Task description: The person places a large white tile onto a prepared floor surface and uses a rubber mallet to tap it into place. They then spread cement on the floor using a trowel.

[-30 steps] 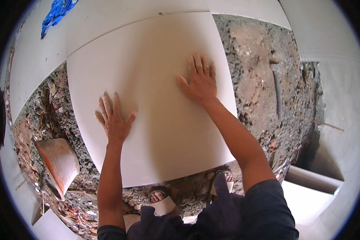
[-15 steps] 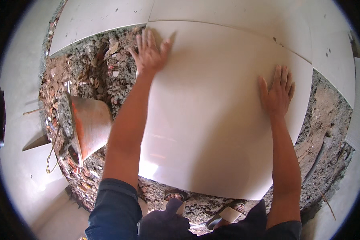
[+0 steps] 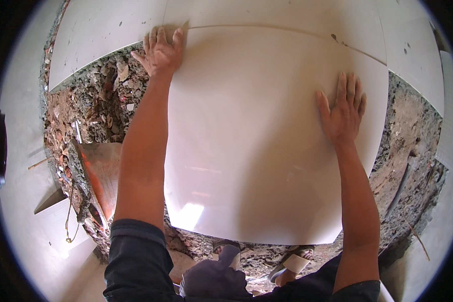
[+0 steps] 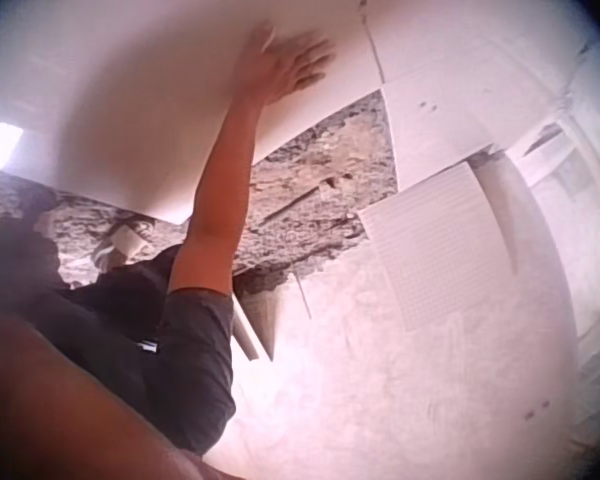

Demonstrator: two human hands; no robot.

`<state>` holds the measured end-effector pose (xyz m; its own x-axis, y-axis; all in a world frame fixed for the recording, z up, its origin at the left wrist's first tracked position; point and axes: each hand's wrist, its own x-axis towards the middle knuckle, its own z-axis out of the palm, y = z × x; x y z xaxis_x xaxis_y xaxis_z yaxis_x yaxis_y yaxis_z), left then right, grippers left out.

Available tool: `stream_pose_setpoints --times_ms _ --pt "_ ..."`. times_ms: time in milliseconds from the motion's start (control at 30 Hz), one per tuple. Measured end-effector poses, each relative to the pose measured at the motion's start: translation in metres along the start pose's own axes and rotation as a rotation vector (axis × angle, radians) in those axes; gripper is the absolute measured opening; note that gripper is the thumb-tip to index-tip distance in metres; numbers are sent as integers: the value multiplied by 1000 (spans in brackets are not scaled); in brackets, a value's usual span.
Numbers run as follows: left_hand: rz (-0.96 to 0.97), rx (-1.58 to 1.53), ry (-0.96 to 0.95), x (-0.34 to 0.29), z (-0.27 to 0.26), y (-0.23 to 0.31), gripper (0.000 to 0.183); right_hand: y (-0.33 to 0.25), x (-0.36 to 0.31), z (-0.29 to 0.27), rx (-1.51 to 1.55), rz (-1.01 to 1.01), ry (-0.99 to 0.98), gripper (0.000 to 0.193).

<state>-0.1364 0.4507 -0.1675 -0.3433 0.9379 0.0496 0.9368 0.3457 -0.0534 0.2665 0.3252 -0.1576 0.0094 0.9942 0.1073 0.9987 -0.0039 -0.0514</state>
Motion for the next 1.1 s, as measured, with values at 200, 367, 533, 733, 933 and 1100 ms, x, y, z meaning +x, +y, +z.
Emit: stream_pose_setpoints --times_ms 200,367,533,733,933,1100 --pt "33 36 -42 7 4 -3 71 -5 3 -1 -15 5 9 75" --pt "294 -80 -4 -95 -38 64 80 2 0 9 -54 -19 10 78" --pt "631 -266 -373 -278 -61 150 99 6 4 18 13 46 -37 82" --pt "579 -151 -394 -303 -64 162 107 15 -27 -28 190 21 -271 72" --pt "577 0 -407 -303 -74 171 108 208 -211 -68 466 381 -25 49" --pt "620 3 -378 -299 -66 170 107 336 -458 -126 100 854 165 49"
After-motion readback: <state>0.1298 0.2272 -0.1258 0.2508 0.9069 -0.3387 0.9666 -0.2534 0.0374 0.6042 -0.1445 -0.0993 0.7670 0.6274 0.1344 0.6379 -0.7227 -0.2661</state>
